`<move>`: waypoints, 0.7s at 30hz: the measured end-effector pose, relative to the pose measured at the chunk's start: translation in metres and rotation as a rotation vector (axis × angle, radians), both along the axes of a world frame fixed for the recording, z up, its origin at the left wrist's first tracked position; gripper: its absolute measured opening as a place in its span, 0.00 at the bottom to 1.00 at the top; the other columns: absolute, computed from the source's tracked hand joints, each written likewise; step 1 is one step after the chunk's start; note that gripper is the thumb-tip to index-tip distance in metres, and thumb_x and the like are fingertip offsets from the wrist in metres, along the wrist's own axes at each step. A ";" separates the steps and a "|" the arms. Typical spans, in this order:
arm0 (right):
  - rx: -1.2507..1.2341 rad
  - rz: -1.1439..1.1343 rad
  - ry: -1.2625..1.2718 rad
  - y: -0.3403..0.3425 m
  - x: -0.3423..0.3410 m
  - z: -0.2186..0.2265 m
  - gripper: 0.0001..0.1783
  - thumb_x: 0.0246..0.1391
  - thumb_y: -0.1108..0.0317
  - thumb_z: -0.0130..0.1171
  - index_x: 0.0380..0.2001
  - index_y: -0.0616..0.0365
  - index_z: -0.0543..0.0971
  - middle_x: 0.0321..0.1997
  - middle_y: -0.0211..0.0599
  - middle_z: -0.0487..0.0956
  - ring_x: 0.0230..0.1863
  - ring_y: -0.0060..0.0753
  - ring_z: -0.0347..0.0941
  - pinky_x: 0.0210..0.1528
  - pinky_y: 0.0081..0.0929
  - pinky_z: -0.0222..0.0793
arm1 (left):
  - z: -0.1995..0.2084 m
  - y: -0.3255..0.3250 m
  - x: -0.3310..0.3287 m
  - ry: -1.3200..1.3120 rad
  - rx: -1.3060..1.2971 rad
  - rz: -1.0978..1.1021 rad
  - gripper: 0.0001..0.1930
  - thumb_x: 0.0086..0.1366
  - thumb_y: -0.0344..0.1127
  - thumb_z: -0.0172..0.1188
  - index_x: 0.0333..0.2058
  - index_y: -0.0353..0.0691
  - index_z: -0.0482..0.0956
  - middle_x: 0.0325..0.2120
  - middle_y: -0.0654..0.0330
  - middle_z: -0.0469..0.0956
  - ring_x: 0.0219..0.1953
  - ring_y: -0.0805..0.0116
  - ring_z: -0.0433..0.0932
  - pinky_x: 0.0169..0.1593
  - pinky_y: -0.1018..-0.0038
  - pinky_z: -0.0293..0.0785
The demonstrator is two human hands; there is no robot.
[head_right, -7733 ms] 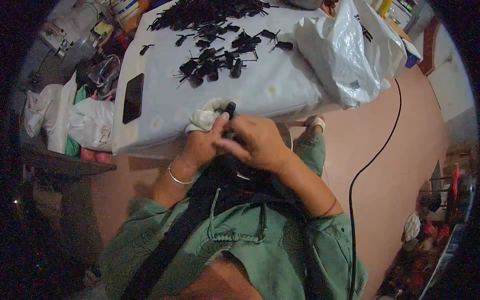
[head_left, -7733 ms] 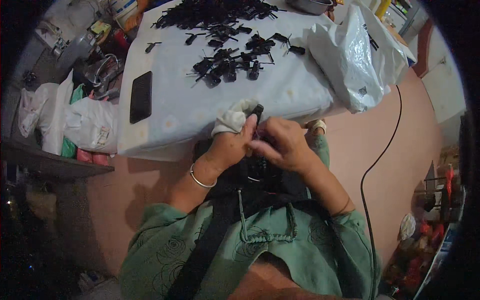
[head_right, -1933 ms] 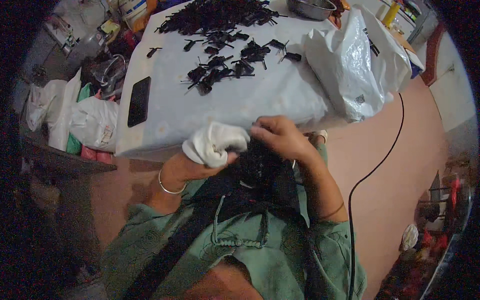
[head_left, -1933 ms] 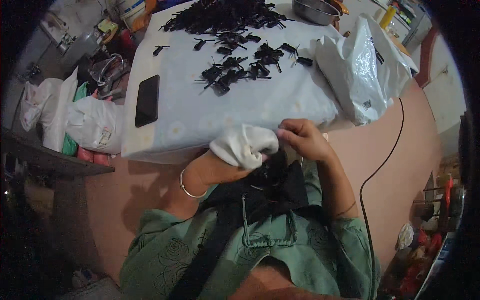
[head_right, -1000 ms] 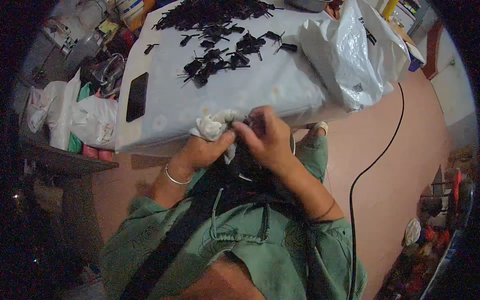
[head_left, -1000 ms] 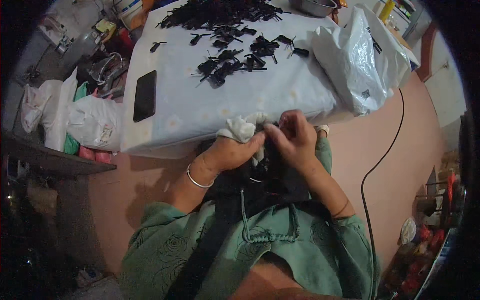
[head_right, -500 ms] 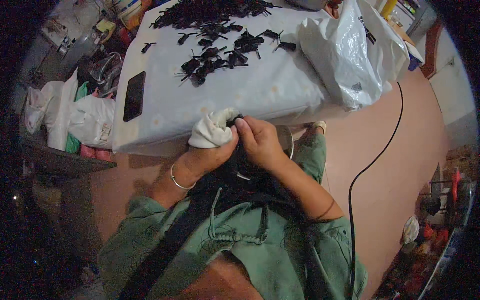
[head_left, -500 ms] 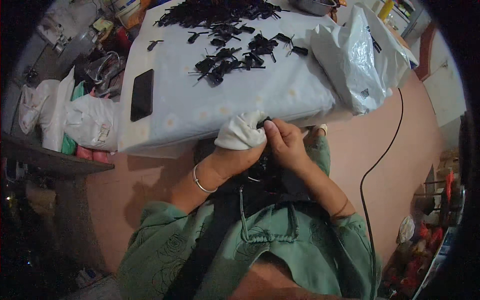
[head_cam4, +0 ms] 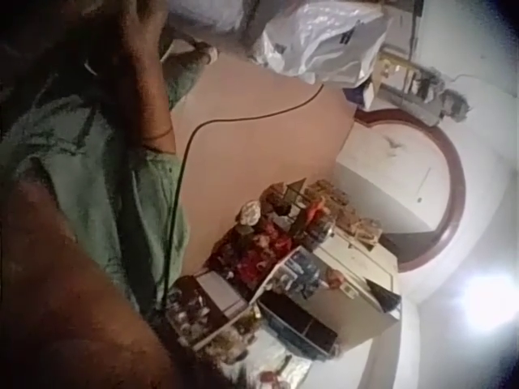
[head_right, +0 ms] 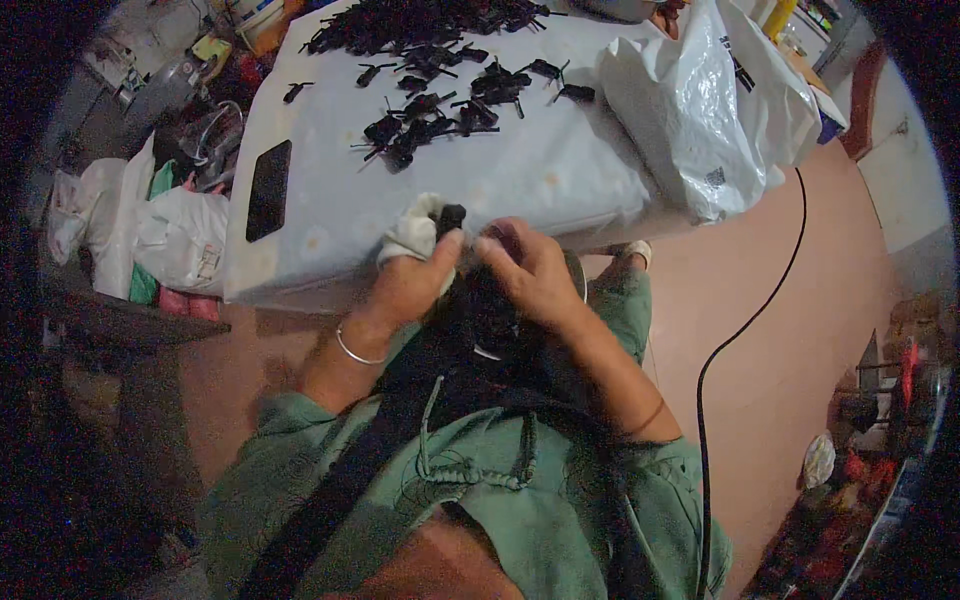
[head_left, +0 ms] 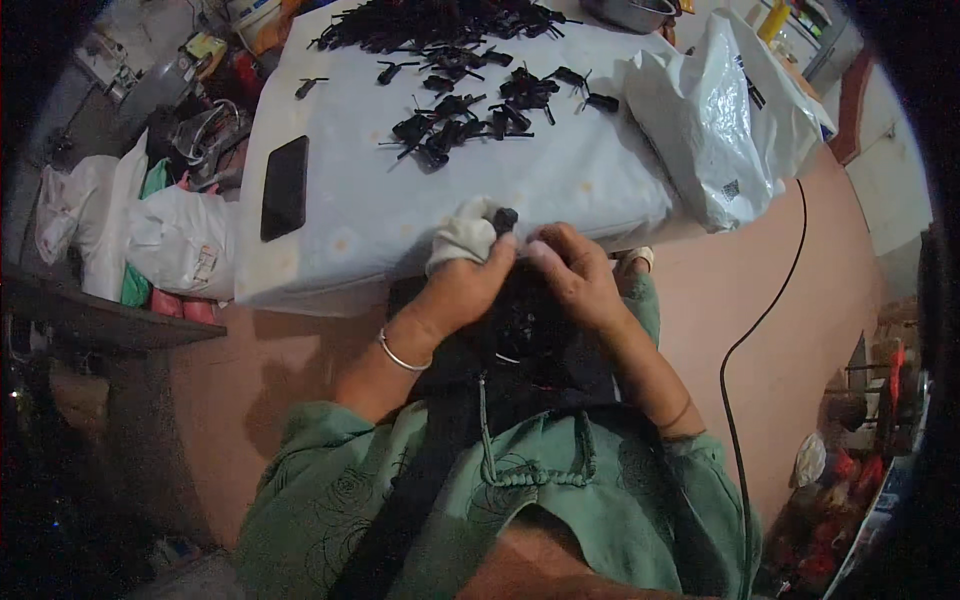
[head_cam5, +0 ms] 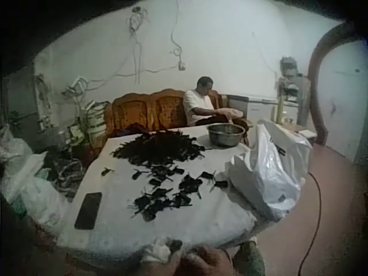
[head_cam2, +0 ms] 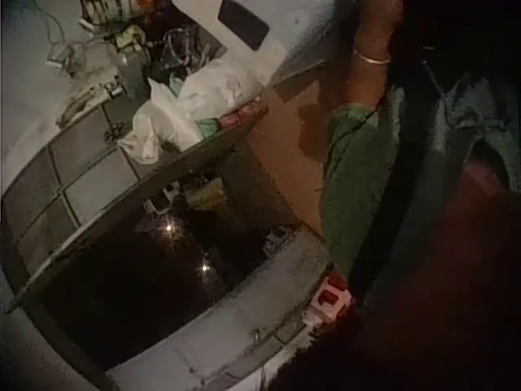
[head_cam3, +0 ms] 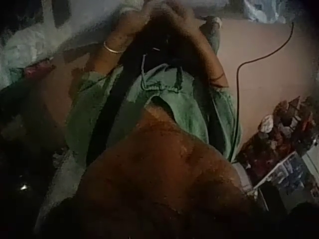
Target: Assembling and inspecting small black plastic components on a production floor workbench.
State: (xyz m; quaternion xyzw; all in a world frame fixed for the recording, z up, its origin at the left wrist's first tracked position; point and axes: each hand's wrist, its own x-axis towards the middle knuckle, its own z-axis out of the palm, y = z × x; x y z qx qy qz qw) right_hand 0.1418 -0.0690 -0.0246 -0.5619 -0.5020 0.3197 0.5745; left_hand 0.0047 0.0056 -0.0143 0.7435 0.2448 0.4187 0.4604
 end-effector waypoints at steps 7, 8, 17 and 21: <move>0.096 0.102 -0.285 -0.005 0.018 -0.001 0.10 0.48 0.66 0.56 0.29 0.64 0.74 0.23 0.43 0.74 0.23 0.29 0.69 0.29 0.25 0.65 | 0.009 -0.006 -0.006 -0.009 -0.300 -0.114 0.12 0.61 0.28 0.45 0.44 0.38 0.64 0.18 0.67 0.67 0.16 0.82 0.63 0.19 0.84 0.60; 0.105 0.098 -0.307 -0.006 0.018 0.000 0.08 0.48 0.68 0.56 0.28 0.64 0.74 0.23 0.38 0.74 0.25 0.25 0.68 0.30 0.22 0.64 | 0.016 -0.010 -0.006 0.051 -0.358 -0.148 0.13 0.60 0.28 0.44 0.45 0.37 0.63 0.18 0.68 0.67 0.16 0.82 0.63 0.19 0.84 0.60; -0.014 0.136 -0.319 -0.003 0.007 0.024 0.10 0.54 0.67 0.50 0.25 0.62 0.69 0.17 0.29 0.66 0.20 0.19 0.59 0.25 0.19 0.58 | 0.008 -0.007 -0.007 0.113 -0.065 -0.213 0.11 0.55 0.27 0.47 0.37 0.32 0.68 0.32 0.50 0.70 0.37 0.59 0.70 0.43 0.71 0.65; -0.089 0.266 -0.268 -0.008 0.004 0.033 0.11 0.56 0.66 0.45 0.26 0.63 0.68 0.17 0.46 0.64 0.20 0.27 0.56 0.25 0.27 0.60 | -0.009 -0.005 -0.009 0.109 -0.018 -0.084 0.09 0.54 0.27 0.48 0.35 0.31 0.68 0.33 0.50 0.70 0.37 0.58 0.70 0.43 0.71 0.65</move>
